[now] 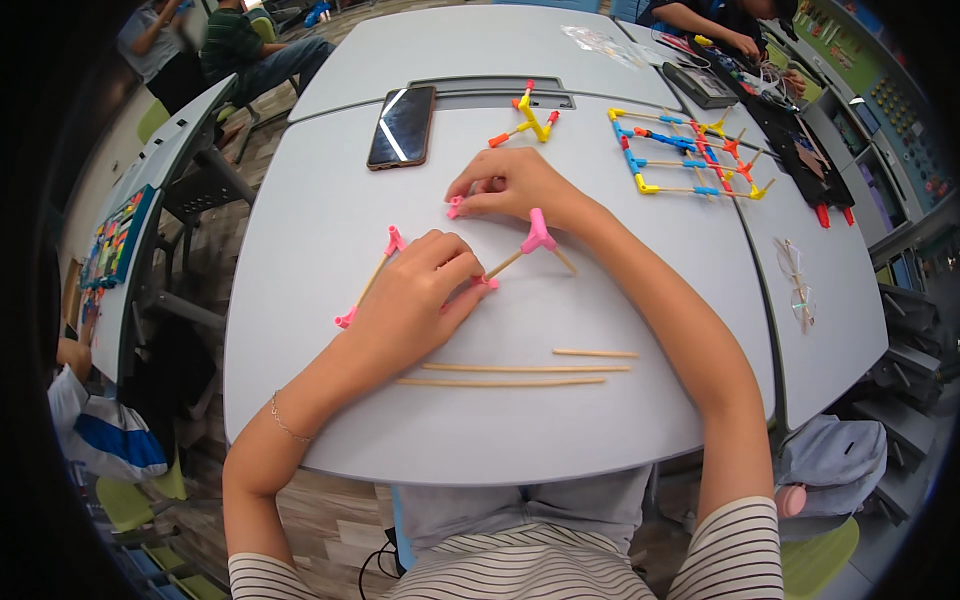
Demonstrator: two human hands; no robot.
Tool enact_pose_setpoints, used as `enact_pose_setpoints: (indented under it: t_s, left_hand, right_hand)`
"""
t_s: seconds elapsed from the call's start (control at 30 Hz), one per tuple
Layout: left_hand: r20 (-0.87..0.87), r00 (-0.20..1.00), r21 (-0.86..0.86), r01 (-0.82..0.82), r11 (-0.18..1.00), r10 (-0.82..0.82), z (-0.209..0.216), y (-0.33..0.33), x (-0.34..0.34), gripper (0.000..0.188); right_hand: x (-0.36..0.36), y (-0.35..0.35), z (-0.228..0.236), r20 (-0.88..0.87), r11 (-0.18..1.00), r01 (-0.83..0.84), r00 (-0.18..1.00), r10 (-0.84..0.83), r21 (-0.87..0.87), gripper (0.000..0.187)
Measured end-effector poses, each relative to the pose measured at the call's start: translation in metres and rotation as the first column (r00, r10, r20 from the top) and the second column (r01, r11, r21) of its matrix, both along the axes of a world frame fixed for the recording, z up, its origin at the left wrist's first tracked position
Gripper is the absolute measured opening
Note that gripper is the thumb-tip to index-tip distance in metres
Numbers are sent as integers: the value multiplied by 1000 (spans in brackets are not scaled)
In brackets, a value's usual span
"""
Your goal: The person assembles a geometric structure using wooden sticks and pink plastic connectors. They repeatedly connect and disconnect pieces, forming triangular and rectangular frames on a white table.
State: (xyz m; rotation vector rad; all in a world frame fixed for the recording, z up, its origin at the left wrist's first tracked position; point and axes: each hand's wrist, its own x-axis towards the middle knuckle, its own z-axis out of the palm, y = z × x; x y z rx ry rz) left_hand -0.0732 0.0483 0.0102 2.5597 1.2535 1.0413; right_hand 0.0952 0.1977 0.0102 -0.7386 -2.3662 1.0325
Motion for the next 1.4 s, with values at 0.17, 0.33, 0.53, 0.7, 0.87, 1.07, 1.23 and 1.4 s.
enact_pose_setpoints:
  t_s: [0.17, 0.33, 0.53, 0.7, 0.87, 1.07, 1.23, 1.4]
  left_hand:
    - [-69, 997, -18, -44, 999, 42, 5, -4, 1, 15]
    - [-33, 997, 7, -73, 997, 73, 13, -5, 9, 30]
    - [382, 918, -326, 29, 945, 103, 16, 13, 48, 43]
    - [487, 833, -615, 114, 780, 262, 18, 39, 63, 41]
    - [512, 786, -704, 152, 694, 347, 21, 38, 60, 35]
    - [609, 694, -659, 172, 732, 384, 20, 36, 52, 30]
    - [602, 709, -657, 177, 733, 369, 18, 32, 56, 28]
    - [584, 742, -640, 170, 749, 330, 17, 31, 55, 27]
  right_hand:
    - [71, -28, -6, -33, 968, 251, 967, -251, -9, 19]
    - [117, -71, -2, -32, 926, 378, 926, -377, 10, 20]
    - [121, -78, -3, -33, 949, 315, 949, -314, 0, 21]
    - [120, -79, -4, -45, 960, 280, 959, -279, 20, 20]
    - [119, -82, -5, -21, 964, 264, 965, -263, 42, 19]
    - [114, -86, -4, -23, 971, 237, 971, -236, 38, 21]
    - [111, -88, -3, -27, 962, 267, 964, -266, 59, 21]
    - [113, -87, -6, -32, 960, 273, 962, -272, 53, 20]
